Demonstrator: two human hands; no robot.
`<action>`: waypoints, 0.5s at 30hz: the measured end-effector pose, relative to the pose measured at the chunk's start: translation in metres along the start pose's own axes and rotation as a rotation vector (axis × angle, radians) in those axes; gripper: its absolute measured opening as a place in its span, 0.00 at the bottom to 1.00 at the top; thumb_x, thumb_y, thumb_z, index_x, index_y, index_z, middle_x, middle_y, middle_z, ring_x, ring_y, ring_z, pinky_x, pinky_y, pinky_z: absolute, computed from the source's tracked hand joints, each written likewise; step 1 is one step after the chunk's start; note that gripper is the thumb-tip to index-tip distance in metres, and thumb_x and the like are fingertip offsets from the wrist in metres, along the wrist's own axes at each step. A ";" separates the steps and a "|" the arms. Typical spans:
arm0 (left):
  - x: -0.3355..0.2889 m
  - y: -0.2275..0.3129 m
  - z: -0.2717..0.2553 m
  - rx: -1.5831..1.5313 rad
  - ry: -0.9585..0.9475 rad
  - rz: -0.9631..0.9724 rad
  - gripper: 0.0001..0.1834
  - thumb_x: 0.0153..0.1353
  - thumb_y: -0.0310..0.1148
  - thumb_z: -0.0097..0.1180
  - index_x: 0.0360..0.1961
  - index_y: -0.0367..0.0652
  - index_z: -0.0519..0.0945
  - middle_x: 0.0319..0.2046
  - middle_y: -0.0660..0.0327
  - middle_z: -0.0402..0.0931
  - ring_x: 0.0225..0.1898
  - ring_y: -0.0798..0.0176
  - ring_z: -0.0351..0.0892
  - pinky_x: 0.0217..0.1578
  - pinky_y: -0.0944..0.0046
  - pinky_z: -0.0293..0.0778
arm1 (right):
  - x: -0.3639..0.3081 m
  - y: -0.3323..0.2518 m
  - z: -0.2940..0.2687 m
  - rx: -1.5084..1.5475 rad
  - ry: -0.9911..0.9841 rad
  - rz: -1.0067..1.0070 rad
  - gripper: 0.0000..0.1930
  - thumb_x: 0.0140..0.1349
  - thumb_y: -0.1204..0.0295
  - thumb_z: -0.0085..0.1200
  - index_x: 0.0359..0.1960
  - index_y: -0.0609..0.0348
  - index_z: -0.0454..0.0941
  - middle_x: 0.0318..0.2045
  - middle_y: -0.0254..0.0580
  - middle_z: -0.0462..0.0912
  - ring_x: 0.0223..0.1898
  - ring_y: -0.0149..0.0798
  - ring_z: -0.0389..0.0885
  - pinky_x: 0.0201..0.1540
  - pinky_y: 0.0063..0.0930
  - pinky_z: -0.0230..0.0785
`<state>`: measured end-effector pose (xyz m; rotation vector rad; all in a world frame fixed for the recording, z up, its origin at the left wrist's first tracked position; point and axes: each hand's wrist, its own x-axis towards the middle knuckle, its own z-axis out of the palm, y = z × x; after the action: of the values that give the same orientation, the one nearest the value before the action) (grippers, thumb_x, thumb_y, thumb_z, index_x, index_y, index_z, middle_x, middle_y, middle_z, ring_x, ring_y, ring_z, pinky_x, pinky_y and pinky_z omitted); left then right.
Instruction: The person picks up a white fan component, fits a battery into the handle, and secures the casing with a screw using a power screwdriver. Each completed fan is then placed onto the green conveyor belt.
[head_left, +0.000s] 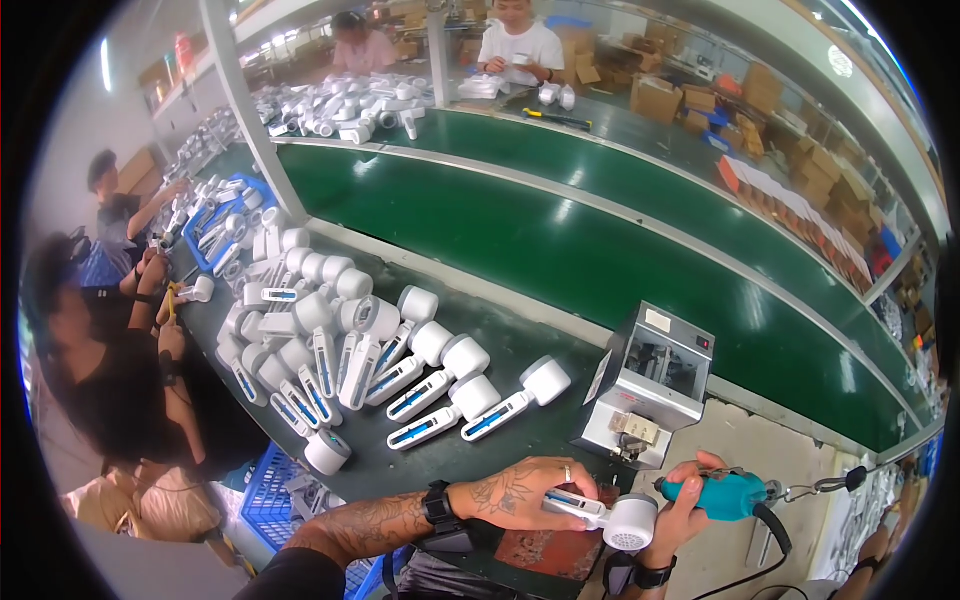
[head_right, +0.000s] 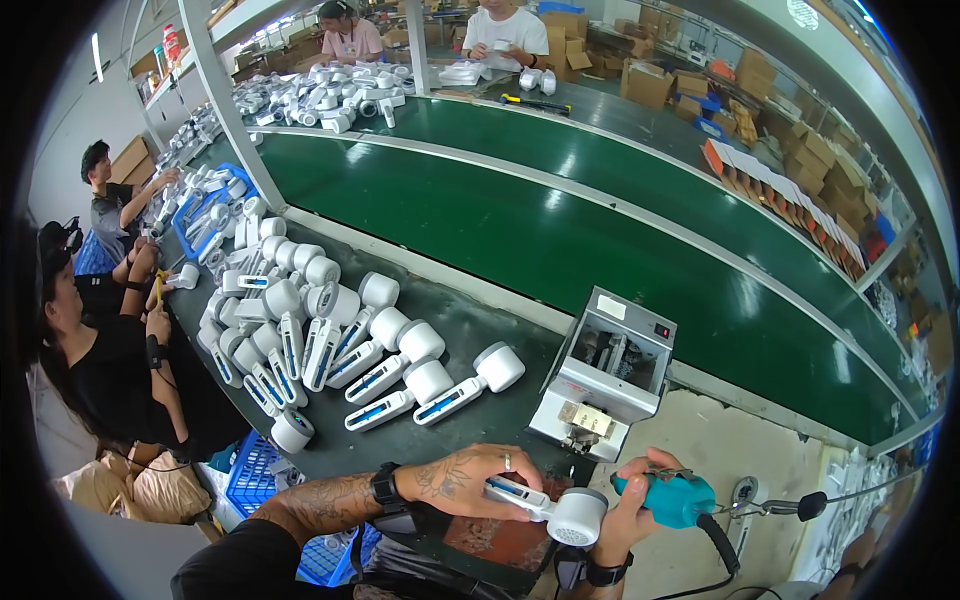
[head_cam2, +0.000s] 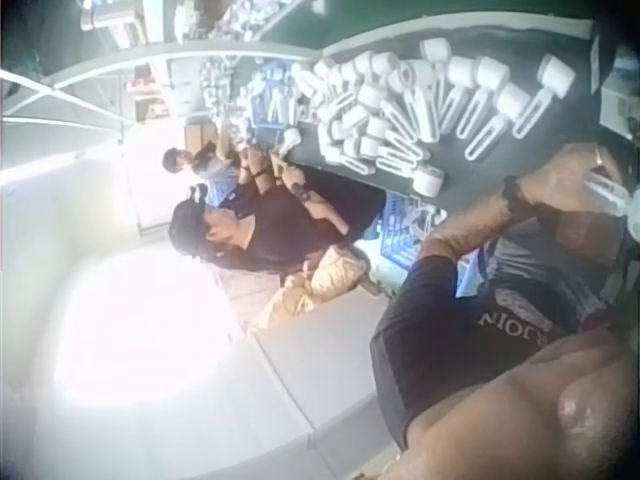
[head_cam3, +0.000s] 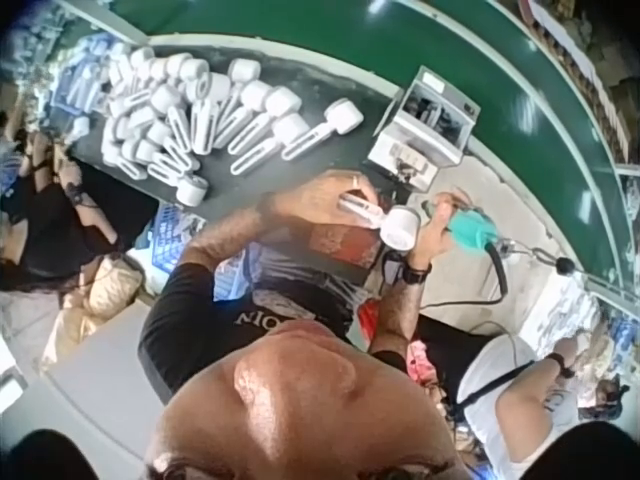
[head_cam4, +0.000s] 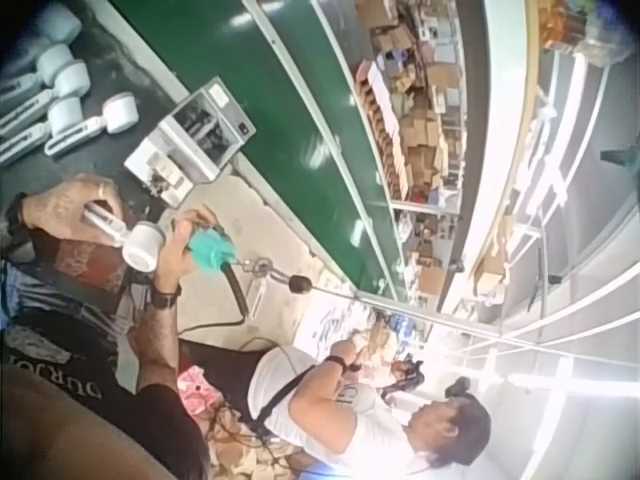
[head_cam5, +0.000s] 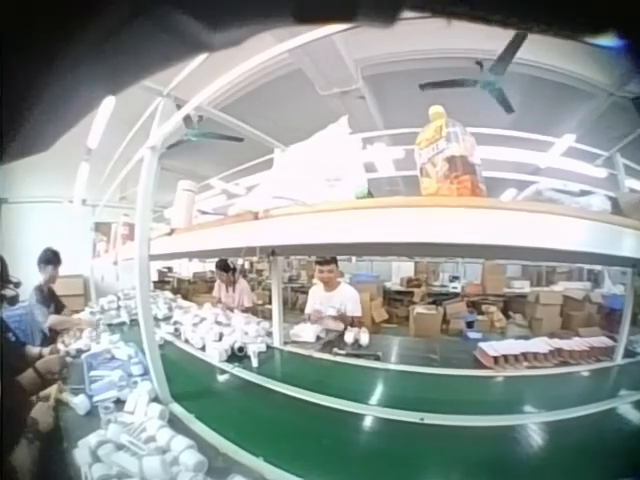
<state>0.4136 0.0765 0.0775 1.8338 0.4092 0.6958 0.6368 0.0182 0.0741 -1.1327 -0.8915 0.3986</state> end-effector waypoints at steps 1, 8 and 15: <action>0.000 0.000 0.000 -0.002 0.001 0.001 0.18 0.56 0.33 0.72 0.46 0.44 0.80 0.42 0.59 0.82 0.44 0.56 0.82 0.45 0.58 0.75 | 0.000 0.000 0.000 -0.004 0.001 0.000 0.25 0.64 0.59 0.62 0.53 0.66 0.70 0.29 0.38 0.77 0.32 0.32 0.74 0.37 0.26 0.68; -0.001 0.000 0.001 -0.017 0.006 0.005 0.18 0.56 0.32 0.72 0.46 0.45 0.80 0.42 0.59 0.81 0.44 0.56 0.82 0.45 0.59 0.75 | 0.000 -0.001 0.002 -0.010 -0.021 -0.043 0.23 0.68 0.61 0.57 0.52 0.69 0.68 0.27 0.38 0.75 0.30 0.32 0.73 0.36 0.25 0.66; -0.001 -0.001 0.000 -0.023 -0.017 0.021 0.18 0.55 0.32 0.73 0.45 0.45 0.80 0.42 0.60 0.82 0.43 0.57 0.81 0.45 0.59 0.76 | 0.000 -0.001 0.001 0.006 -0.034 -0.035 0.23 0.68 0.61 0.57 0.53 0.69 0.68 0.28 0.39 0.74 0.31 0.32 0.73 0.36 0.26 0.66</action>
<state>0.4132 0.0764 0.0768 1.8233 0.3700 0.6960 0.6354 0.0184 0.0753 -1.1064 -0.9383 0.3923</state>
